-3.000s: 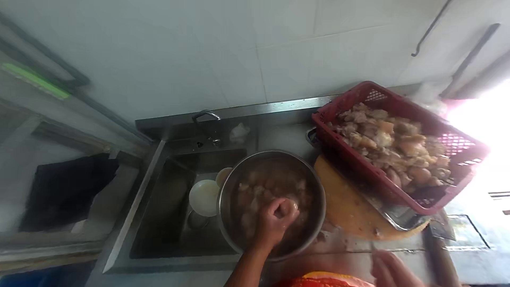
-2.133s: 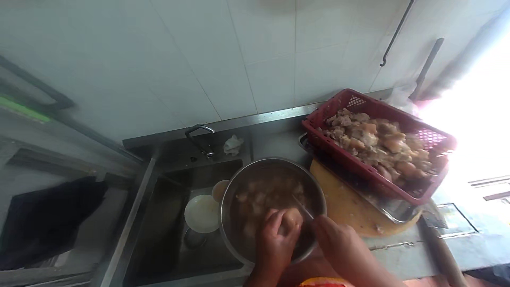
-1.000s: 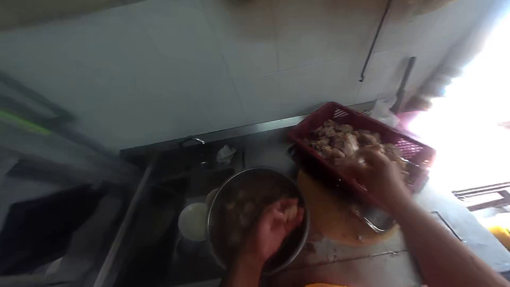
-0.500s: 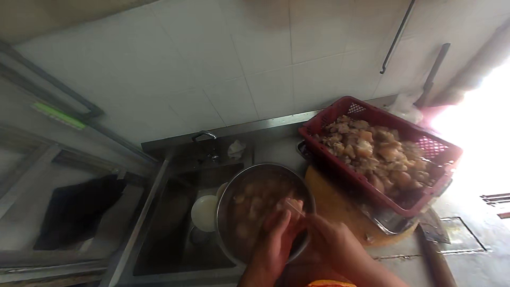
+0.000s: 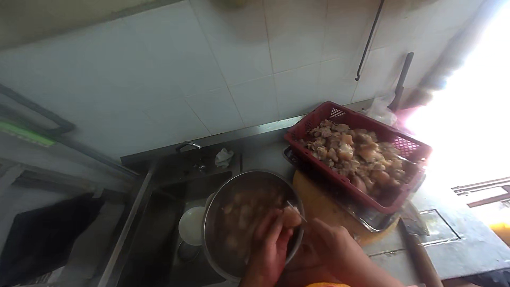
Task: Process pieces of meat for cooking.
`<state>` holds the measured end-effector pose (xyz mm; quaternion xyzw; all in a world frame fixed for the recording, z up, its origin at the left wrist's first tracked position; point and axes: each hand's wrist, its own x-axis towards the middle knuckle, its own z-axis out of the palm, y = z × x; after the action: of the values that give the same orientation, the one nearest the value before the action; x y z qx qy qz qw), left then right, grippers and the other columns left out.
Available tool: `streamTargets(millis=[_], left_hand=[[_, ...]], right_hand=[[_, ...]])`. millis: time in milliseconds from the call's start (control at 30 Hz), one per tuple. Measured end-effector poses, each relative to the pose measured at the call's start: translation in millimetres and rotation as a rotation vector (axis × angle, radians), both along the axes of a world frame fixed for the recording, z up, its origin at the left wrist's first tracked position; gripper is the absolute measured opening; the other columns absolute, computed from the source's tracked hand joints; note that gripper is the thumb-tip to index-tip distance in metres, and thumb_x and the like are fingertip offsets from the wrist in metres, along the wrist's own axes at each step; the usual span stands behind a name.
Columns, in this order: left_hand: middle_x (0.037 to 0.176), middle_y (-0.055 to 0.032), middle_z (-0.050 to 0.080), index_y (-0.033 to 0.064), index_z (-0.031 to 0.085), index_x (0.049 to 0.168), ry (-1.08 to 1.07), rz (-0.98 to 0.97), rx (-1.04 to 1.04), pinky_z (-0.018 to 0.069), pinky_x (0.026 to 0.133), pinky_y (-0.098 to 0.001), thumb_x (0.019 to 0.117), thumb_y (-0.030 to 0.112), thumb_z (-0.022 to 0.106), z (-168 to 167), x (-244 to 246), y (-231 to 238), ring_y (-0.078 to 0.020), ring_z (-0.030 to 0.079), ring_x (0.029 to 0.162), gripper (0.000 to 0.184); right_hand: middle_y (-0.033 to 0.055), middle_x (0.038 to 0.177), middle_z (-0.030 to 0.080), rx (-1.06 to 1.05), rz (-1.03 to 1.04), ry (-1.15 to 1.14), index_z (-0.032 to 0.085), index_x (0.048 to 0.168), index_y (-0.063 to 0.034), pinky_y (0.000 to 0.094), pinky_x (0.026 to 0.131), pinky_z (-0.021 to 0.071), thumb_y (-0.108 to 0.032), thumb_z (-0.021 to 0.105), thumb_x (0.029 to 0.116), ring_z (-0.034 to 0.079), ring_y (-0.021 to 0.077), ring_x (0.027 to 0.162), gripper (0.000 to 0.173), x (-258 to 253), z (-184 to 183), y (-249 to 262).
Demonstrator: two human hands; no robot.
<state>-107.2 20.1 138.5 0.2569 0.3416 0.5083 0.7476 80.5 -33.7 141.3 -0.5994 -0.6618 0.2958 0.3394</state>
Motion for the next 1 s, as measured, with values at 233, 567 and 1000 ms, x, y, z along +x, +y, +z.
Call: streamTargets(millis=[233, 567, 1000], left_hand=[[0.11, -0.0193, 0.07, -0.0021, 0.065, 0.12, 0.159, -0.265, 0.116, 0.0611, 0.084, -0.0434, 0.0992, 0.007, 0.061, -5, 11, -7, -0.0265, 0.07, 0.094, 0.023], [0.148, -0.0076, 0.056, 0.0128, 0.054, 0.147, 1.2, -0.573, 0.338, 0.0497, 0.109, -0.0388, 0.1015, 0.03, 0.059, -27, -51, 76, -0.0179, 0.059, 0.129, 0.049], [0.11, -0.0142, 0.071, 0.0042, 0.066, 0.126, 1.017, -0.05, 0.022, 0.0612, 0.084, -0.0419, 0.0966, 0.022, 0.07, -109, -154, 114, -0.0232, 0.071, 0.094, 0.035]], right_hand=[[-0.0014, 0.092, 0.07, -0.173, -0.054, 0.39, 0.061, 0.134, -0.0163, 0.0342, 0.069, 0.0607, -0.05, 0.064, 0.0995, 0.067, 0.0109, 0.075, 0.049, 24, -13, 4], [0.0152, 0.095, 0.07, -0.086, -0.389, -0.172, 0.065, 0.132, -0.0152, 0.0638, 0.07, 0.0551, -0.041, 0.069, 0.0986, 0.068, 0.0342, 0.078, 0.043, 118, 65, 64], [0.0048, 0.094, 0.075, -0.387, -0.115, 0.069, 0.068, 0.122, -0.011, 0.0435, 0.06, 0.0613, -0.033, 0.054, 0.1061, 0.069, 0.0186, 0.065, 0.031, 20, -9, -10]])
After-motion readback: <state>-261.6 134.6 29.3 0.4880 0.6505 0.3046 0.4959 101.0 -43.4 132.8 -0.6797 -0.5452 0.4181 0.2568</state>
